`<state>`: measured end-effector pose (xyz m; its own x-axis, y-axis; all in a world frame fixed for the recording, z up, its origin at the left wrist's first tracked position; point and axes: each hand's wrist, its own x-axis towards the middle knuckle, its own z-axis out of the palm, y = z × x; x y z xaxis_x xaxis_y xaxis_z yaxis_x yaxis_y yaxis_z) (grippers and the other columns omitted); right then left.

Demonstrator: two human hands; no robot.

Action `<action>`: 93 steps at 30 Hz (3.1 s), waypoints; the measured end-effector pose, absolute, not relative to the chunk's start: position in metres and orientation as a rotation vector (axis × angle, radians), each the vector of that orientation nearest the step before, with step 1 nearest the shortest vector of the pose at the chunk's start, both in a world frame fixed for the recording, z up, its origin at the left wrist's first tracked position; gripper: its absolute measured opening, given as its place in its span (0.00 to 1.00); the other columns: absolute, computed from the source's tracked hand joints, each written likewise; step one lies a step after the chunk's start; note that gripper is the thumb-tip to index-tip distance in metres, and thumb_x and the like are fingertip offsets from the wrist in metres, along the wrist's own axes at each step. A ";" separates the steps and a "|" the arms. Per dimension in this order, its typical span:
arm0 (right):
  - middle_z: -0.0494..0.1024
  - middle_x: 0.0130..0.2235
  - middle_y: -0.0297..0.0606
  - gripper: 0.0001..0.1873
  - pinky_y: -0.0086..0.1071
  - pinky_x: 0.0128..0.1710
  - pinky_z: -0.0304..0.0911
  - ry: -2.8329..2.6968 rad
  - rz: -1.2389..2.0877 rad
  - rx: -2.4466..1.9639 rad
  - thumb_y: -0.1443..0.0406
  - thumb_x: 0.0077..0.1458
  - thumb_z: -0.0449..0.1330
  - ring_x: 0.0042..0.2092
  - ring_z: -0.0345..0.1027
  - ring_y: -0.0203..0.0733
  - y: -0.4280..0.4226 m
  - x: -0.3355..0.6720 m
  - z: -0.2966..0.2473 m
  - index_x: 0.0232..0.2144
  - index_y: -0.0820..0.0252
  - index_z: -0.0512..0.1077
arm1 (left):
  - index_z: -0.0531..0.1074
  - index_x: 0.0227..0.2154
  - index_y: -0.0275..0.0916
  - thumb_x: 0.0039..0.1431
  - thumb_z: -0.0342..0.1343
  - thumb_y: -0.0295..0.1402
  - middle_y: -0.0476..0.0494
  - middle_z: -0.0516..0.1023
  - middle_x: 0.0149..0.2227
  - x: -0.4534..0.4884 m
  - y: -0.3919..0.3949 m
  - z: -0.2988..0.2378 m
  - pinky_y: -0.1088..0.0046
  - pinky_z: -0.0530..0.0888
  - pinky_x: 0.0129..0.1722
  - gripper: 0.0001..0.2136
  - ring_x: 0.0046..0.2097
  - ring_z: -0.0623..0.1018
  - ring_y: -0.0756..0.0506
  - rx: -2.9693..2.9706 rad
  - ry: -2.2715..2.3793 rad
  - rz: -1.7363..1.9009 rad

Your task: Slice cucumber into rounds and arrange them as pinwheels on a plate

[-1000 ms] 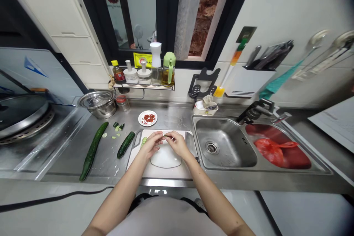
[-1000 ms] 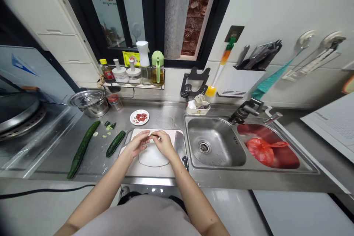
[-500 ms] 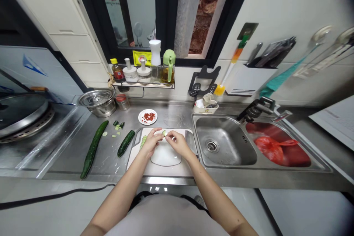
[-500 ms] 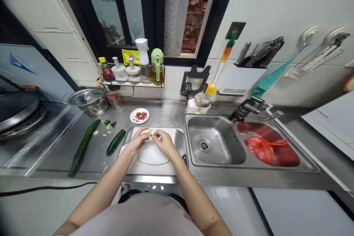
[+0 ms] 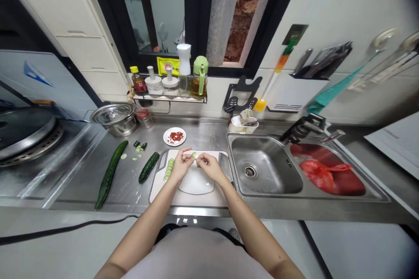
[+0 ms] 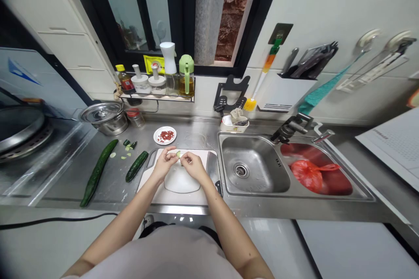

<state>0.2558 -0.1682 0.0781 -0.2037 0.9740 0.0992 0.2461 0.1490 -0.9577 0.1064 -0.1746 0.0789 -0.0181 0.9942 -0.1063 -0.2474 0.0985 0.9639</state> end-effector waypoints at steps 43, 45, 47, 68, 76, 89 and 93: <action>0.79 0.41 0.42 0.15 0.31 0.37 0.58 -2.273 0.547 -2.005 0.62 0.65 0.47 0.39 0.73 0.42 -0.160 0.245 0.000 0.50 0.52 0.69 | 0.78 0.38 0.42 0.56 0.58 0.29 0.38 0.75 0.40 0.106 -0.137 -0.006 0.68 0.64 0.45 0.08 0.46 0.72 0.39 1.729 1.771 0.715; 0.79 0.41 0.44 0.17 0.31 0.37 0.59 -2.302 0.516 -1.993 0.62 0.66 0.47 0.39 0.73 0.43 -0.162 0.245 0.000 0.52 0.52 0.69 | 0.78 0.39 0.42 0.57 0.57 0.30 0.38 0.75 0.40 0.106 -0.138 -0.008 0.67 0.64 0.45 0.09 0.46 0.72 0.39 1.783 1.773 0.689; 0.79 0.41 0.45 0.17 0.32 0.37 0.60 -2.319 0.500 -1.981 0.62 0.66 0.47 0.39 0.73 0.44 -0.163 0.245 -0.001 0.52 0.52 0.69 | 0.78 0.40 0.42 0.58 0.56 0.31 0.38 0.75 0.40 0.106 -0.138 -0.010 0.67 0.64 0.45 0.09 0.45 0.72 0.39 1.808 1.776 0.671; 0.79 0.43 0.42 0.21 0.32 0.39 0.60 -2.457 0.408 -2.104 0.62 0.68 0.40 0.42 0.74 0.42 -0.159 0.240 0.010 0.55 0.52 0.66 | 0.75 0.46 0.46 0.63 0.52 0.34 0.43 0.76 0.44 0.109 -0.132 0.001 0.68 0.68 0.45 0.12 0.49 0.73 0.43 1.995 1.865 0.399; 0.79 0.43 0.43 0.20 0.31 0.40 0.60 -2.474 0.371 -2.098 0.63 0.68 0.41 0.42 0.74 0.42 -0.158 0.239 0.007 0.56 0.54 0.65 | 0.75 0.46 0.46 0.63 0.51 0.34 0.44 0.76 0.44 0.110 -0.130 0.000 0.68 0.68 0.44 0.12 0.49 0.73 0.42 1.990 1.869 0.389; 0.79 0.42 0.44 0.21 0.31 0.39 0.60 -2.433 0.320 -2.124 0.62 0.67 0.42 0.41 0.74 0.42 -0.165 0.239 0.006 0.58 0.54 0.63 | 0.75 0.46 0.46 0.63 0.51 0.35 0.43 0.76 0.45 0.109 -0.132 0.000 0.68 0.68 0.44 0.12 0.48 0.73 0.42 2.004 1.862 0.396; 0.79 0.43 0.43 0.21 0.31 0.39 0.60 -2.430 0.347 -2.131 0.61 0.67 0.42 0.41 0.74 0.42 -0.169 0.243 0.007 0.57 0.52 0.64 | 0.75 0.46 0.46 0.63 0.51 0.35 0.44 0.76 0.44 0.109 -0.132 0.000 0.69 0.68 0.44 0.12 0.48 0.73 0.43 1.980 1.867 0.401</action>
<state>0.2431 -0.1694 0.0071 -0.1371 0.9656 -0.2209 0.9889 0.1205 -0.0874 0.1089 -0.1325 -0.0002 0.0726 0.9958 -0.0565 0.8847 -0.0382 0.4646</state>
